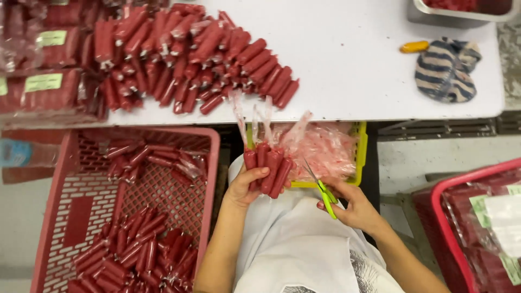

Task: Trimming the excess plastic casing from small red sausages using scissors and placing them in a crate.

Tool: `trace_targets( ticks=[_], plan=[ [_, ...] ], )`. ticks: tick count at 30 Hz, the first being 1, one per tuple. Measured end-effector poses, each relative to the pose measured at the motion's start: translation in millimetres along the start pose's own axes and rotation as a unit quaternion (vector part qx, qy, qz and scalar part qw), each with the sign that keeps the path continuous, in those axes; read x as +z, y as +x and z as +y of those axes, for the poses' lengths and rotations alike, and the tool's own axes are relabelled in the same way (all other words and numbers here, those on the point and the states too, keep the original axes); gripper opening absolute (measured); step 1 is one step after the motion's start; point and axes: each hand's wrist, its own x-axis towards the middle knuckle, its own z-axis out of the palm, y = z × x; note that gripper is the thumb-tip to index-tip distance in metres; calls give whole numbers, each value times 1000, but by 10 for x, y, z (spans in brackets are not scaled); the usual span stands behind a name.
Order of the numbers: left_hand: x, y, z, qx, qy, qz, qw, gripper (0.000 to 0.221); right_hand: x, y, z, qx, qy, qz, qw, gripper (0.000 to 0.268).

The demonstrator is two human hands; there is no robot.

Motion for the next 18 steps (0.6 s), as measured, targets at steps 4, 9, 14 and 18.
trace_targets(
  ticks=[4,9,14,18],
  plan=[
    [0,190,-117,-63,19,-47,997,46,-171,-60,50,44,65,-11,997,61],
    [70,232,-117,-113,63,-77,989,47,-188,-74,192,106,167,-32,980,62],
    [157,224,6,-114,82,-54,989,47,-250,-56,257,105,211,-63,970,57],
    [81,239,24,-119,88,-41,988,47,-261,-101,292,100,242,-75,962,52]
  ],
)
